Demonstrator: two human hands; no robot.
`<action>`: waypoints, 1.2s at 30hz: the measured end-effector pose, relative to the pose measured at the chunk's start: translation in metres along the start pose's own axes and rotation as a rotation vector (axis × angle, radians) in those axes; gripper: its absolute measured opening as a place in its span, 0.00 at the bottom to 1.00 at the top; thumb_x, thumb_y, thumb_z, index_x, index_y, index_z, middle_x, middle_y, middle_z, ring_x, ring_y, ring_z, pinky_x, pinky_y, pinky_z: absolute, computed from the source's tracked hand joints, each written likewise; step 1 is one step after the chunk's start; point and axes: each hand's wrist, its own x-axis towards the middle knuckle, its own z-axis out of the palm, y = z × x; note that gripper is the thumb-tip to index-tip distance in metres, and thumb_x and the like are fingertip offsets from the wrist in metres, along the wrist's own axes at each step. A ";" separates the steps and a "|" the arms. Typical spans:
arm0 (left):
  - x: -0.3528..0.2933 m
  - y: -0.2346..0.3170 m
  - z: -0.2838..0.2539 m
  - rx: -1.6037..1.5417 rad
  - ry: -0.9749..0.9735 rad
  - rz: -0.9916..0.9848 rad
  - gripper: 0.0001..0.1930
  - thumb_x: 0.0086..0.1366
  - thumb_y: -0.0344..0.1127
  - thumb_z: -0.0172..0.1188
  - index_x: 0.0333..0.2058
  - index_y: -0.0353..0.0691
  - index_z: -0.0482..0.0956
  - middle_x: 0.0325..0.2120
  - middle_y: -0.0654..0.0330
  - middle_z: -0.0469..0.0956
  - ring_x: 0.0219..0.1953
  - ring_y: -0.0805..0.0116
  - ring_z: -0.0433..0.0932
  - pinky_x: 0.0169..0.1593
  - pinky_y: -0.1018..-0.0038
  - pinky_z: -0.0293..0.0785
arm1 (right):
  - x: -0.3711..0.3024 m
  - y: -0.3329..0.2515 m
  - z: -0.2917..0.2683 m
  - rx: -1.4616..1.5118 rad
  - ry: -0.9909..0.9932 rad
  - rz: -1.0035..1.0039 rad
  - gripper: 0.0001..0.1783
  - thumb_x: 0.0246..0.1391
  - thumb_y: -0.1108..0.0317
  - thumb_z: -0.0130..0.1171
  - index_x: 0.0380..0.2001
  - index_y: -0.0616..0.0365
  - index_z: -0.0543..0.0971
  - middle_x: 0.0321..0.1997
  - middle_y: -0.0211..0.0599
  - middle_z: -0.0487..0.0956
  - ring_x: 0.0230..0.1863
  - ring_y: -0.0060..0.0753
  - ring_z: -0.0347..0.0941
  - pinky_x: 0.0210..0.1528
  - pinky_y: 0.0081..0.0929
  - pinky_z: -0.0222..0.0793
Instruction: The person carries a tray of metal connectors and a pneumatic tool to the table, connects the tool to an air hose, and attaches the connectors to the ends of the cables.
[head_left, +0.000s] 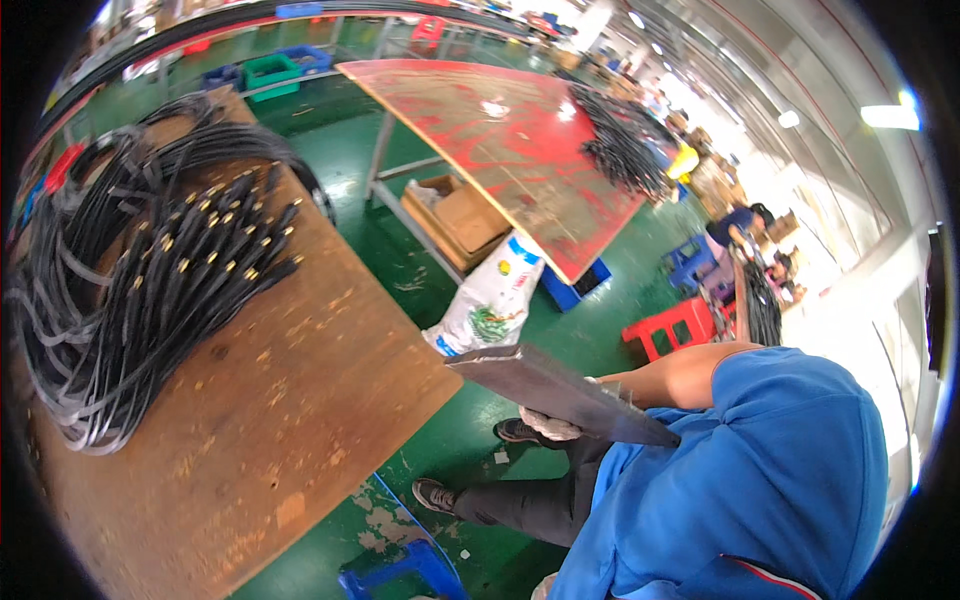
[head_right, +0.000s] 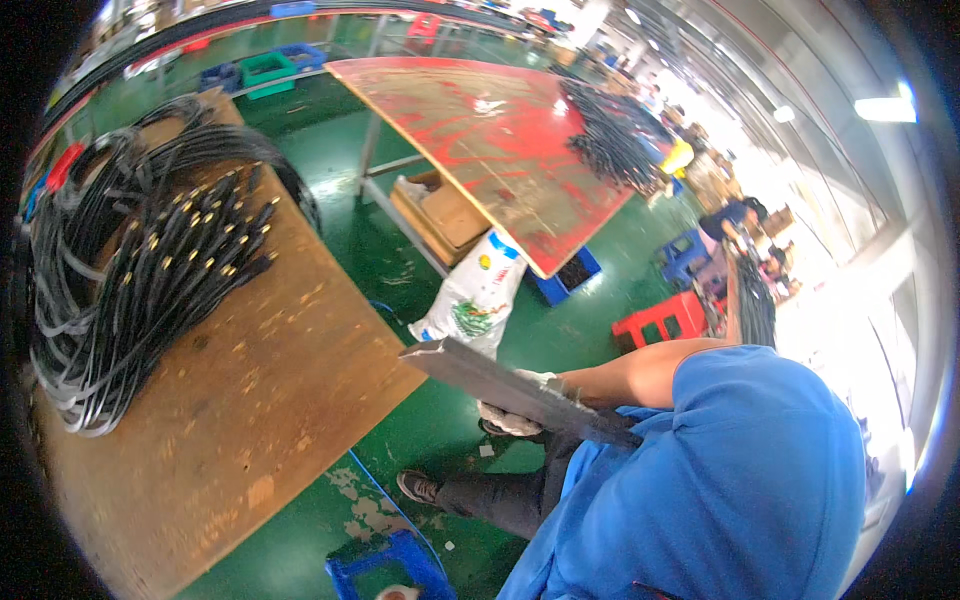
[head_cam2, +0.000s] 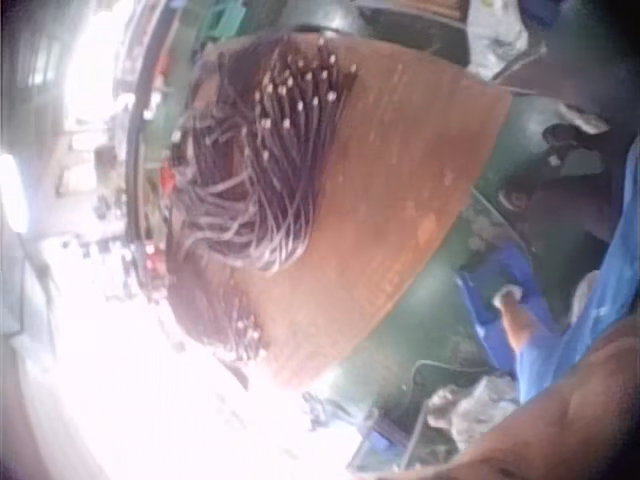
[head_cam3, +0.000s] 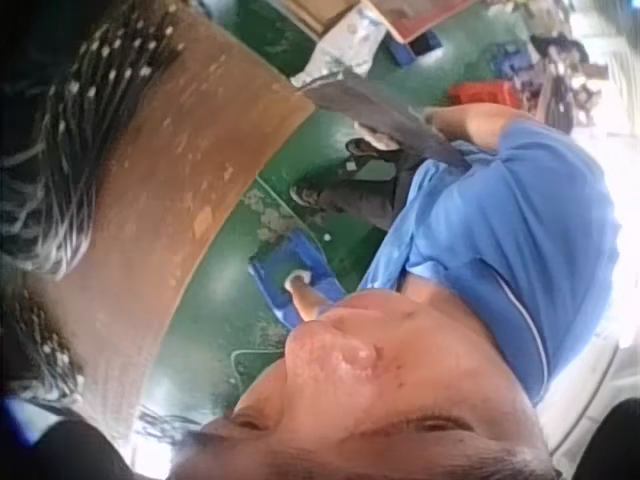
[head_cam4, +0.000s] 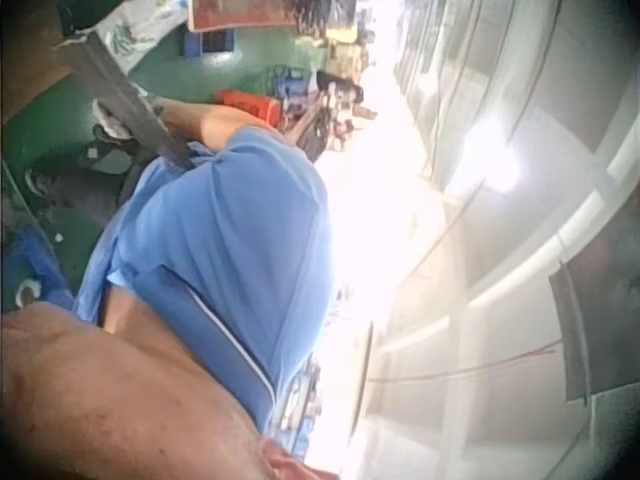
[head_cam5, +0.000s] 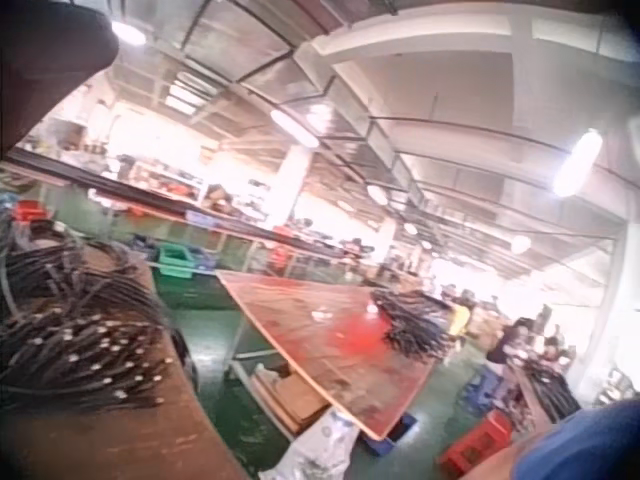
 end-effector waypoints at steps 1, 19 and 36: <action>0.004 0.004 -0.010 0.028 0.023 0.030 0.28 0.70 0.58 0.50 0.60 0.49 0.79 0.66 0.54 0.70 0.68 0.54 0.67 0.67 0.52 0.62 | -0.010 0.001 0.002 -0.017 0.093 -0.017 0.27 0.69 0.46 0.53 0.40 0.65 0.75 0.21 0.43 0.79 0.16 0.37 0.78 0.16 0.33 0.74; -0.072 0.081 -0.348 0.720 0.443 0.288 0.24 0.68 0.60 0.53 0.52 0.52 0.81 0.54 0.58 0.75 0.53 0.56 0.72 0.54 0.52 0.66 | -0.251 -0.012 0.024 0.630 0.606 -0.257 0.29 0.69 0.35 0.50 0.37 0.51 0.80 0.24 0.25 0.78 0.19 0.21 0.74 0.22 0.24 0.75; -0.026 0.581 -0.526 0.934 0.835 0.661 0.21 0.66 0.62 0.56 0.44 0.54 0.83 0.43 0.61 0.79 0.40 0.57 0.77 0.41 0.52 0.69 | -0.601 0.072 -0.181 0.410 0.632 -1.184 0.41 0.62 0.30 0.52 0.23 0.64 0.76 0.15 0.45 0.77 0.14 0.45 0.77 0.15 0.41 0.74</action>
